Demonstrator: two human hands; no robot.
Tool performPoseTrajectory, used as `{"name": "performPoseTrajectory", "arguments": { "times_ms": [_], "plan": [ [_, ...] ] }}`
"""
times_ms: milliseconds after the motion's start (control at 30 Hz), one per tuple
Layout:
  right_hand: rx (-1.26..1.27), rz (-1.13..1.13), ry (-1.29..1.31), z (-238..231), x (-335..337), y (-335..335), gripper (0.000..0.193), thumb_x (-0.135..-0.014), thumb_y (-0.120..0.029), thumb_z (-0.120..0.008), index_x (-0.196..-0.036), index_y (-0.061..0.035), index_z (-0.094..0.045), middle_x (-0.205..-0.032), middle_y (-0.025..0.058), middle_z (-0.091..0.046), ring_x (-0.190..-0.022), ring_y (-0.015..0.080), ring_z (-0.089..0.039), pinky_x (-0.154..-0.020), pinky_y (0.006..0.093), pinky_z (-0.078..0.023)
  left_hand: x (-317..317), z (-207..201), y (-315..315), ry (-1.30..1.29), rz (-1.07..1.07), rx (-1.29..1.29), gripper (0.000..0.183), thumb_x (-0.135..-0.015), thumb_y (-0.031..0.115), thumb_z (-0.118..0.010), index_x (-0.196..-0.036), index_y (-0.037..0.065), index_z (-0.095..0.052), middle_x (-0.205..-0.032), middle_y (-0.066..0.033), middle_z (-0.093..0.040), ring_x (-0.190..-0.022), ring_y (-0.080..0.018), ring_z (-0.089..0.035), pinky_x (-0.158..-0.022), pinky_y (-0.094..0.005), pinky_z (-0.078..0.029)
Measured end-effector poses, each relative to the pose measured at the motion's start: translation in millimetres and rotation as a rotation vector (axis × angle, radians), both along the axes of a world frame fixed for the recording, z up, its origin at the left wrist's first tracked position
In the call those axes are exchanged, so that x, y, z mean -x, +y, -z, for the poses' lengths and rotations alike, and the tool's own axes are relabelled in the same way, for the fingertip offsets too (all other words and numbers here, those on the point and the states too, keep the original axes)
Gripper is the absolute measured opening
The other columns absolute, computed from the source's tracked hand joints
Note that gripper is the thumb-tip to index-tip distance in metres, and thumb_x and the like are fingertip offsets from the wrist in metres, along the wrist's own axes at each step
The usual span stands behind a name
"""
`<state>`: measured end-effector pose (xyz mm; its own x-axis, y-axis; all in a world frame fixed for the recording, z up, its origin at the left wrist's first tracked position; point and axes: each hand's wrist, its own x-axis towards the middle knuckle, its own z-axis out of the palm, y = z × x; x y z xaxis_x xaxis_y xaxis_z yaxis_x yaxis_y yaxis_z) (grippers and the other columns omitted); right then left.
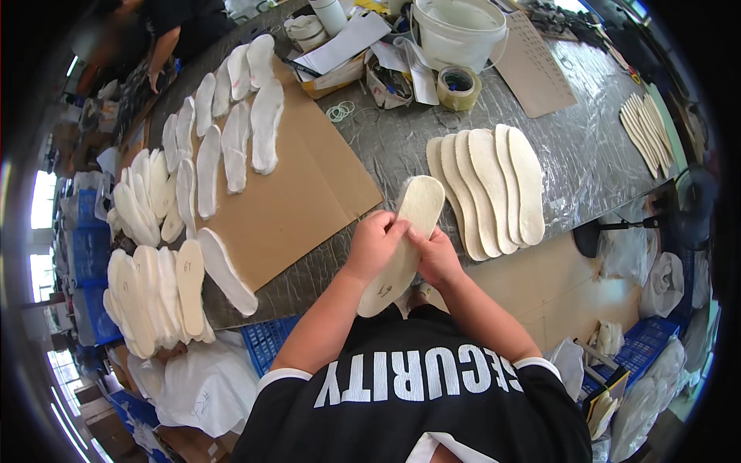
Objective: Organizing and pairing white and beige foam shoe insoles at a factory workbench.
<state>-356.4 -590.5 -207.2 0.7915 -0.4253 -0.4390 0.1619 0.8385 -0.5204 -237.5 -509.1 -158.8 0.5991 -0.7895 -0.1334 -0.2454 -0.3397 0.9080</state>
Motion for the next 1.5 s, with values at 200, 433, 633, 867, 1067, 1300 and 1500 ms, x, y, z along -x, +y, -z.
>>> {"name": "performPoseTrajectory", "arguments": {
  "times_ms": [200, 433, 633, 867, 1067, 1300, 1500],
  "plan": [
    [-0.012, -0.032, -0.016, -1.1, 0.5, 1.5, 0.025, -0.093, -0.01, -0.062, -0.117, -0.0035, -0.058, -0.11, 0.0079, -0.066, -0.098, 0.0188, -0.063, -0.087, 0.0352, -0.051, -12.6, -9.9, 2.5, 0.1, 0.006, -0.124, 0.027, -0.092, 0.024, -0.062, -0.087, -0.002, -0.066, -0.081, -0.0089, -0.065, -0.071, -0.0163, -0.059, -0.064, -0.0319, -0.046],
    [-0.116, -0.042, -0.133, 5.8, 0.1, -8.4, 0.027, -0.096, -0.011, -0.056, -0.123, -0.0069, -0.054, -0.119, 0.0089, -0.062, -0.109, 0.0242, -0.06, -0.097, 0.0419, -0.048, -29.5, -14.9, 41.8, 0.365, 0.073, -0.042, 0.043, -0.097, 0.039, -0.056, -0.102, -0.002, -0.068, -0.084, -0.0067, -0.068, -0.074, -0.0124, -0.061, -0.071, -0.0278, -0.049],
    [-0.14, -0.078, -0.119, -1.1, -0.2, -7.2, 0.032, -0.095, -0.013, -0.059, -0.124, -0.0049, -0.053, -0.119, 0.0112, -0.061, -0.11, 0.0252, -0.06, -0.098, 0.0434, -0.047, -18.1, -33.0, 50.4, 0.006, 0.199, -0.152, 0.025, -0.085, 0.021, -0.069, -0.095, -0.002, -0.067, -0.078, -0.0104, -0.065, -0.068, -0.0142, -0.059, -0.064, -0.0299, -0.047],
    [-0.02, -0.166, -0.224, -23.2, -3.5, -24.2, 0.041, -0.086, -0.007, -0.067, -0.123, 0.0012, -0.052, -0.116, 0.016, -0.062, -0.109, 0.0282, -0.06, -0.096, 0.0438, -0.049, -16.3, -32.8, 56.2, -0.014, 0.286, -0.18, 0.023, -0.081, 0.02, -0.071, -0.085, -0.002, -0.066, -0.073, -0.0147, -0.061, -0.062, -0.0226, -0.058, -0.06, -0.0335, -0.046],
    [0.068, -0.026, -0.108, -19.1, -0.4, -14.5, 0.035, -0.086, -0.002, -0.066, -0.12, -0.0028, -0.055, -0.111, 0.0097, -0.064, -0.102, 0.0227, -0.063, -0.091, 0.0387, -0.051, 7.7, -37.6, 48.1, -0.286, 0.127, -0.018, 0.028, -0.082, 0.024, -0.067, -0.07, 0.001, -0.058, -0.069, -0.0162, -0.059, -0.064, -0.0366, -0.058, -0.059, -0.0441, -0.046],
    [0.059, -0.047, -0.063, -34.4, 2.6, -8.1, 0.033, -0.086, -0.001, -0.066, -0.117, -0.0033, -0.057, -0.108, 0.0079, -0.065, -0.098, 0.0209, -0.064, -0.088, 0.0379, -0.052, -3.3, -23.9, 52.4, -0.166, 0.207, 0.028, 0.027, -0.083, 0.021, -0.068, -0.068, 0.001, -0.06, -0.067, -0.017, -0.057, -0.061, -0.0356, -0.057, -0.057, -0.0424, -0.045],
    [0.24, 0.042, 0.127, -46.6, -6.6, 6.6, 0.029, -0.084, -0.003, -0.069, -0.111, -0.0003, -0.059, -0.099, 0.0085, -0.065, -0.089, 0.0189, -0.064, -0.081, 0.0345, -0.052, 1.0, -23.0, 45.5, -0.278, 0.065, 0.088, 0.02, -0.083, 0.021, -0.069, -0.079, 0.001, -0.065, -0.072, -0.0166, -0.061, -0.065, -0.035, -0.06, -0.059, -0.041, -0.048]
  ]
}}
